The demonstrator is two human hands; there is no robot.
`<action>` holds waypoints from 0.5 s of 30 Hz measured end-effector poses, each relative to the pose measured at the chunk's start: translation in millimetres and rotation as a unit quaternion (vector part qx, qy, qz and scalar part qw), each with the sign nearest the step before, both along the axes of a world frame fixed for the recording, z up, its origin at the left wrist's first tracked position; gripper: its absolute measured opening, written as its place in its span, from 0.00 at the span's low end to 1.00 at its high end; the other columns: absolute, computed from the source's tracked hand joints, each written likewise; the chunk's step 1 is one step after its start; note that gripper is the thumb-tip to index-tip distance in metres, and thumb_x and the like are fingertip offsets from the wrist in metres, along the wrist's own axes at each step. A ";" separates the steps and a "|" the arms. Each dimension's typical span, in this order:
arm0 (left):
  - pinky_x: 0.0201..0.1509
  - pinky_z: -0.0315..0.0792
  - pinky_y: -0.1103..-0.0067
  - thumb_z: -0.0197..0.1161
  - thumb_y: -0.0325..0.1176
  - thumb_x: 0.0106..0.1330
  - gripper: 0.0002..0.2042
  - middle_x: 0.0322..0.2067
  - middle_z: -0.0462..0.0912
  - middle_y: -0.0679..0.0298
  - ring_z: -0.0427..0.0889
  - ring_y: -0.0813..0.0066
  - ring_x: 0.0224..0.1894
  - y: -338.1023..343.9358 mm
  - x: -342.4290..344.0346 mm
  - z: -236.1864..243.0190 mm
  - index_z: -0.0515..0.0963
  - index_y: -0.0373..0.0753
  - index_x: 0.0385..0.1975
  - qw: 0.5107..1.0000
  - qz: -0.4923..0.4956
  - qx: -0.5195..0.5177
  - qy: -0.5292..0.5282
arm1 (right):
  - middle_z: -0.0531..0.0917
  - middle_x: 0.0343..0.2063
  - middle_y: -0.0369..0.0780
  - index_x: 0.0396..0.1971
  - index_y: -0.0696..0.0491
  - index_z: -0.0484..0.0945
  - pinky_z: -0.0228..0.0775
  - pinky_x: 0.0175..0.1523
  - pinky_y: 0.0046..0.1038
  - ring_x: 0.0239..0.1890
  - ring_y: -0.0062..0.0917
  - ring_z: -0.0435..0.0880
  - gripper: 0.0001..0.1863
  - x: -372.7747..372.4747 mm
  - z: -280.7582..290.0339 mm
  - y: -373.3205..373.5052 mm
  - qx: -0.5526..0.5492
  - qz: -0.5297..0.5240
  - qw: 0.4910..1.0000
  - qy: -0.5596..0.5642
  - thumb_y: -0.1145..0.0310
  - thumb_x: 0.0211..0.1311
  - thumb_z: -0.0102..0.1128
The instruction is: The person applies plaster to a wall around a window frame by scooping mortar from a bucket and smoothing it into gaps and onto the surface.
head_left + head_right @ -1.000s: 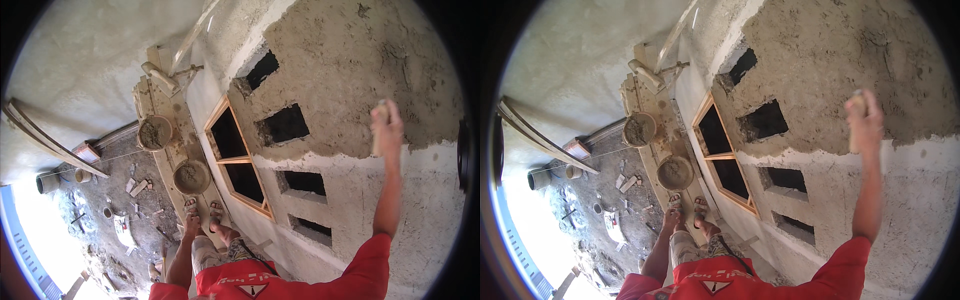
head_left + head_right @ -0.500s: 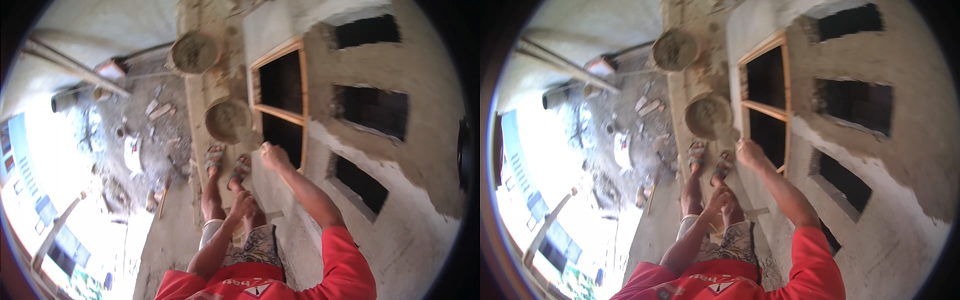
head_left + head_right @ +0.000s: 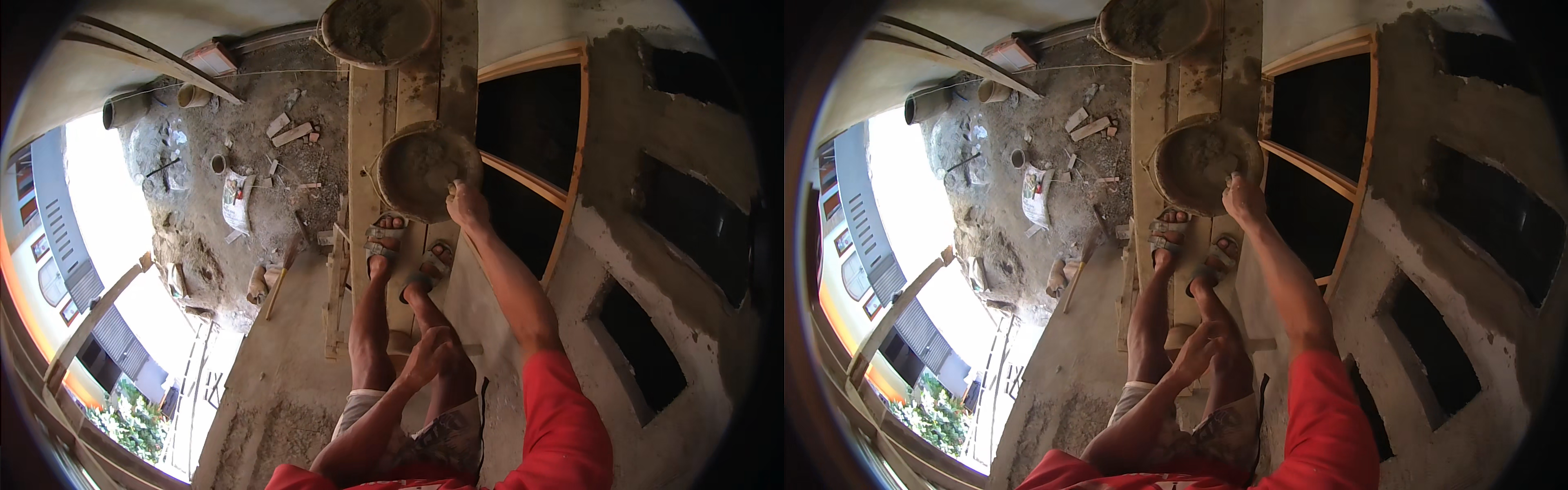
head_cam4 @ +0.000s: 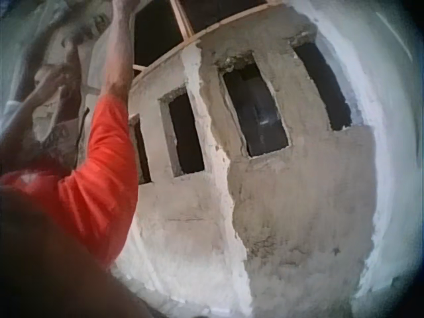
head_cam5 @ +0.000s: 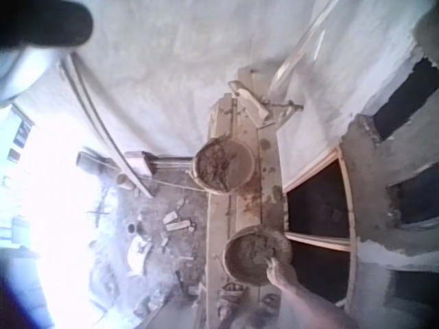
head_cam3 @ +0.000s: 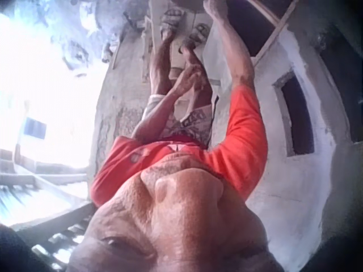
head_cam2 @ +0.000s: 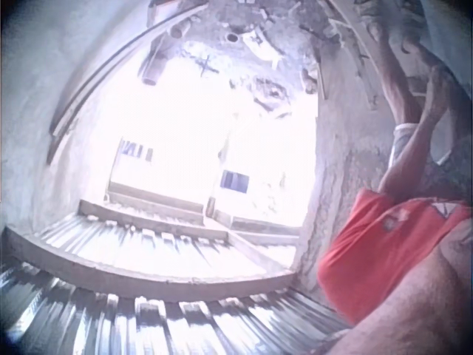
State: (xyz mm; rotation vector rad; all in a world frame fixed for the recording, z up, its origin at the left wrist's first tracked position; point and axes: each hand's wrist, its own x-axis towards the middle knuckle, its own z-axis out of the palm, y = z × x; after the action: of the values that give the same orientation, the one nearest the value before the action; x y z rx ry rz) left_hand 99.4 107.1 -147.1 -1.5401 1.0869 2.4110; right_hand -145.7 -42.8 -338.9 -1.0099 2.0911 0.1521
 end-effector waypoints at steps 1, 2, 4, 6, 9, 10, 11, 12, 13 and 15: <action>0.59 0.70 0.69 0.56 0.39 0.69 0.21 0.49 0.79 0.51 0.78 0.58 0.55 -2.2 -5.4 1.6 0.70 0.35 0.58 1.000 -0.007 -0.005 0.000 | 0.84 0.44 0.52 0.53 0.53 0.77 0.78 0.50 0.44 0.47 0.47 0.83 0.19 -5.5 -15.6 7.8 -0.043 -0.011 0.999 0.017 0.65 0.63 0.58; 0.58 0.71 0.67 0.56 0.37 0.71 0.19 0.49 0.80 0.48 0.79 0.53 0.56 -5.9 -0.1 3.5 0.69 0.37 0.59 1.000 -0.011 -0.012 -0.016 | 0.84 0.44 0.52 0.53 0.53 0.77 0.78 0.50 0.44 0.47 0.47 0.83 0.19 4.7 -22.5 10.4 -0.044 -0.011 0.999 0.006 0.65 0.63 0.58; 0.57 0.72 0.67 0.56 0.37 0.71 0.19 0.49 0.80 0.48 0.80 0.53 0.54 -8.6 12.8 8.9 0.69 0.38 0.59 0.999 0.004 -0.003 -0.039 | 0.85 0.42 0.50 0.51 0.54 0.78 0.78 0.47 0.43 0.46 0.46 0.84 0.18 25.3 -20.7 24.8 -0.110 -0.036 0.993 -0.005 0.64 0.63 0.61; 0.56 0.72 0.67 0.56 0.37 0.70 0.19 0.49 0.80 0.48 0.81 0.53 0.53 -15.4 12.1 14.2 0.69 0.38 0.59 0.999 0.013 0.004 -0.036 | 0.85 0.41 0.50 0.50 0.54 0.78 0.79 0.45 0.42 0.44 0.46 0.85 0.18 21.5 -28.1 70.5 -0.177 -0.034 0.983 0.020 0.63 0.62 0.62; 0.58 0.71 0.73 0.55 0.34 0.68 0.21 0.50 0.79 0.55 0.78 0.67 0.56 -31.1 -2.8 32.7 0.70 0.33 0.59 0.998 -0.017 0.026 -0.051 | 0.85 0.39 0.48 0.49 0.54 0.78 0.80 0.42 0.39 0.41 0.45 0.85 0.18 12.3 -37.9 99.1 -0.260 -0.029 0.964 0.052 0.62 0.62 0.65; 0.57 0.72 0.72 0.55 0.33 0.68 0.20 0.51 0.79 0.54 0.79 0.65 0.56 -41.8 -13.4 39.2 0.70 0.33 0.59 0.995 -0.067 0.054 -0.050 | 0.86 0.38 0.48 0.48 0.54 0.78 0.80 0.40 0.38 0.39 0.44 0.86 0.18 6.8 -37.9 105.0 -0.279 -0.028 0.958 0.058 0.62 0.61 0.66; 0.57 0.73 0.72 0.55 0.32 0.68 0.20 0.51 0.79 0.53 0.79 0.63 0.56 -51.3 -22.6 39.6 0.70 0.33 0.59 0.989 -0.120 0.076 -0.044 | 0.86 0.38 0.47 0.48 0.54 0.79 0.80 0.39 0.38 0.38 0.43 0.87 0.18 3.3 -38.8 106.4 -0.299 -0.037 0.952 0.048 0.61 0.62 0.66; 0.57 0.73 0.72 0.55 0.32 0.68 0.20 0.51 0.79 0.53 0.79 0.63 0.56 -42.4 -28.0 22.3 0.70 0.33 0.59 0.989 -0.131 0.072 -0.018 | 0.86 0.38 0.48 0.47 0.55 0.79 0.80 0.39 0.38 0.38 0.42 0.87 0.18 -6.2 -42.5 112.5 -0.297 -0.042 0.951 0.078 0.60 0.63 0.65; 0.55 0.74 0.67 0.57 0.36 0.68 0.21 0.50 0.80 0.49 0.81 0.54 0.52 -23.4 -28.4 -8.0 0.70 0.34 0.59 0.978 -0.204 -0.046 0.020 | 0.86 0.38 0.48 0.48 0.55 0.79 0.80 0.40 0.38 0.39 0.43 0.87 0.18 -10.7 -38.7 108.2 -0.306 -0.044 0.948 0.078 0.61 0.63 0.65; 0.54 0.74 0.62 0.59 0.40 0.67 0.23 0.49 0.81 0.46 0.82 0.47 0.49 -0.6 -45.4 -50.5 0.71 0.34 0.58 0.961 -0.252 -0.112 0.017 | 0.86 0.38 0.49 0.50 0.57 0.78 0.80 0.42 0.38 0.40 0.44 0.86 0.19 -10.7 -14.3 93.4 -0.308 -0.057 0.949 0.034 0.61 0.63 0.65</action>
State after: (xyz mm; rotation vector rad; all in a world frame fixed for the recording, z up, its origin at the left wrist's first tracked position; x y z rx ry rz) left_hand 54.1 106.5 -197.6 -1.0913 1.5782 2.0254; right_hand -156.4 50.7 -353.2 -1.2429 2.3057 -0.5688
